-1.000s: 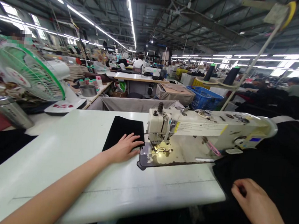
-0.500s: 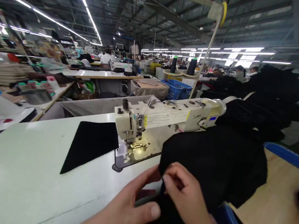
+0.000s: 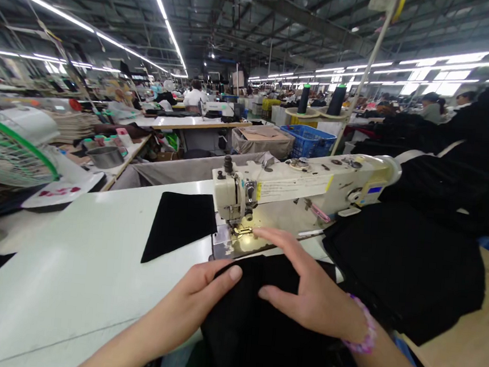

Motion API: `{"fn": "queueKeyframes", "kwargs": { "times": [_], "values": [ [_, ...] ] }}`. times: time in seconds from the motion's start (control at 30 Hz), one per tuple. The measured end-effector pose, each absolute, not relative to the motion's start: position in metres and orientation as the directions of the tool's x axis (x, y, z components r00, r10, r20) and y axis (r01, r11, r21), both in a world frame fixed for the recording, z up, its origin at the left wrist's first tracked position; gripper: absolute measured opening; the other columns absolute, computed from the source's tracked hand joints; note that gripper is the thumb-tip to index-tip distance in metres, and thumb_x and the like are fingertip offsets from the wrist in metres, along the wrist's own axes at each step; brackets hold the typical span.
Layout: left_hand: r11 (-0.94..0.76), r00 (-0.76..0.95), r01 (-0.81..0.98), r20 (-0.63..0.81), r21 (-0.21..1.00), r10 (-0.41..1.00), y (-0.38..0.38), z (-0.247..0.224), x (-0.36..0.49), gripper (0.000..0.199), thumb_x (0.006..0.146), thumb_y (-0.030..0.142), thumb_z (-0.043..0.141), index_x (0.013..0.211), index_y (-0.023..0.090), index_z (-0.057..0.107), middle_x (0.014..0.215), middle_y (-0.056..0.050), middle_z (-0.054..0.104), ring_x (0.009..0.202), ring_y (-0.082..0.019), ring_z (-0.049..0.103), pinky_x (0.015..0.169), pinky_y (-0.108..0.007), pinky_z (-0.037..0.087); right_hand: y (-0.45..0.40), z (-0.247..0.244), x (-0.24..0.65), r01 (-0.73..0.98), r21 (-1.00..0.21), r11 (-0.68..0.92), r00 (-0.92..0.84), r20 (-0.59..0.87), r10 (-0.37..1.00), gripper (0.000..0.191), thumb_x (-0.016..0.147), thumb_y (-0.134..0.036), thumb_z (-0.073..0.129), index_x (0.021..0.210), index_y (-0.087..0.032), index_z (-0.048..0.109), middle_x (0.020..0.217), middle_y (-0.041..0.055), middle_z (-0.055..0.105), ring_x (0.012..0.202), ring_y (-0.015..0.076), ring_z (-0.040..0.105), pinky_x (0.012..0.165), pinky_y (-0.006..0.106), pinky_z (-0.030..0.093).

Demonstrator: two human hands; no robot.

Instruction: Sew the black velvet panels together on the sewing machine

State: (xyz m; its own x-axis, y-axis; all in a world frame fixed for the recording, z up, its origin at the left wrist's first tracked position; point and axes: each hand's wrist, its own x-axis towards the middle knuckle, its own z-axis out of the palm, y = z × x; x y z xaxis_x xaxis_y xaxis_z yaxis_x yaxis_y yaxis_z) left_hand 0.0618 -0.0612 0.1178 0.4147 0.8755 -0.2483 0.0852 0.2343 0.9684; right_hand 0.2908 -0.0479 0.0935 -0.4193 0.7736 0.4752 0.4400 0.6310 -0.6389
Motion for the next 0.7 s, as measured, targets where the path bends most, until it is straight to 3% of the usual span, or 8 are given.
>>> {"fn": "queueKeyframes", "kwargs": {
  "times": [0.07,0.2,0.3,0.37,0.43,0.57,0.63,0.7],
  "values": [
    [0.238,0.311,0.056,-0.244,0.970,0.919,-0.061,0.122,0.064,0.046,0.080,0.058,0.070,0.099,0.016,0.075,0.073,-0.003,0.073,0.064,-0.016,0.064,0.060,-0.023,0.051,-0.048,0.101,0.279,0.420,-0.617,0.665,-0.409,0.525,0.746,0.067,0.086,-0.024,0.070,0.146,-0.024,0.041,0.147,0.0093,0.052,0.136,0.0249,0.049,0.115,0.044,0.041],
    [0.222,-0.056,-0.180,-0.236,0.958,0.970,-0.053,0.128,0.057,0.042,0.082,0.042,0.071,0.117,0.019,0.070,0.081,-0.005,0.075,0.065,-0.018,0.067,0.062,-0.026,0.056,-0.066,0.103,0.258,0.475,-0.474,0.742,-0.137,0.793,0.594,0.040,0.089,-0.022,0.066,0.128,-0.023,0.054,0.124,0.0102,0.065,0.122,0.0252,0.060,0.106,0.045,0.050],
    [0.236,-0.193,-0.311,-0.304,0.921,0.933,-0.055,0.134,0.053,0.059,0.079,0.024,0.068,0.136,0.027,0.058,0.082,-0.003,0.073,0.057,-0.015,0.065,0.054,-0.024,0.055,-0.088,0.092,0.238,0.437,-0.259,0.861,-0.316,0.852,0.417,0.033,0.093,-0.027,0.060,0.125,-0.019,0.056,0.116,0.0107,0.069,0.115,0.0221,0.064,0.099,0.037,0.054],
    [0.253,-0.198,-0.351,-0.336,0.901,0.921,-0.064,0.137,0.054,0.069,0.075,0.019,0.067,0.141,0.032,0.053,0.080,-0.001,0.071,0.052,-0.012,0.062,0.049,-0.019,0.051,-0.099,0.080,0.225,0.469,-0.071,0.880,-0.433,0.850,0.299,0.032,0.097,-0.029,0.053,0.127,-0.018,0.058,0.124,0.0106,0.068,0.123,0.0235,0.059,0.108,0.041,0.048],
    [0.264,-0.163,-0.394,-0.350,0.880,0.923,-0.079,0.138,0.059,0.077,0.072,0.018,0.068,0.144,0.036,0.048,0.086,0.000,0.071,0.053,-0.010,0.063,0.050,-0.018,0.051,-0.105,0.067,0.218,0.576,-0.010,0.818,-0.403,0.866,0.295,0.032,0.098,-0.024,0.051,0.128,-0.019,0.060,0.129,0.0104,0.066,0.131,0.0266,0.054,0.114,0.049,0.041],
    [0.264,0.008,-0.344,-0.279,0.901,0.960,-0.112,0.132,0.062,0.078,0.076,0.028,0.068,0.148,0.041,0.041,0.105,-0.003,0.069,0.063,-0.014,0.066,0.062,-0.026,0.057,-0.111,0.061,0.240,0.579,-0.255,0.774,-0.210,0.871,0.444,0.042,0.093,-0.020,0.054,0.134,-0.019,0.057,0.125,0.0118,0.069,0.120,0.0261,0.064,0.098,0.038,0.056],
    [0.174,0.150,-0.113,-0.156,0.978,0.976,-0.123,0.129,0.056,0.061,0.079,0.039,0.069,0.138,0.036,0.055,0.107,-0.005,0.066,0.076,-0.019,0.067,0.072,-0.032,0.058,-0.114,0.073,0.264,0.484,-0.418,0.768,-0.201,0.801,0.563,0.036,0.093,-0.028,0.054,0.127,-0.026,0.065,0.112,0.0066,0.075,0.100,0.0237,0.073,0.084,0.030,0.062],
    [-0.074,0.293,0.209,0.009,0.975,0.956,-0.129,0.129,0.047,0.051,0.074,0.046,0.076,0.122,0.031,0.068,0.106,-0.007,0.062,0.089,-0.023,0.063,0.084,-0.037,0.056,-0.117,0.092,0.287,0.412,-0.600,0.686,-0.230,0.659,0.716,0.027,0.090,-0.035,0.058,0.111,-0.031,0.074,0.097,0.0030,0.079,0.083,0.0224,0.077,0.074,0.027,0.063]
  ]
}}
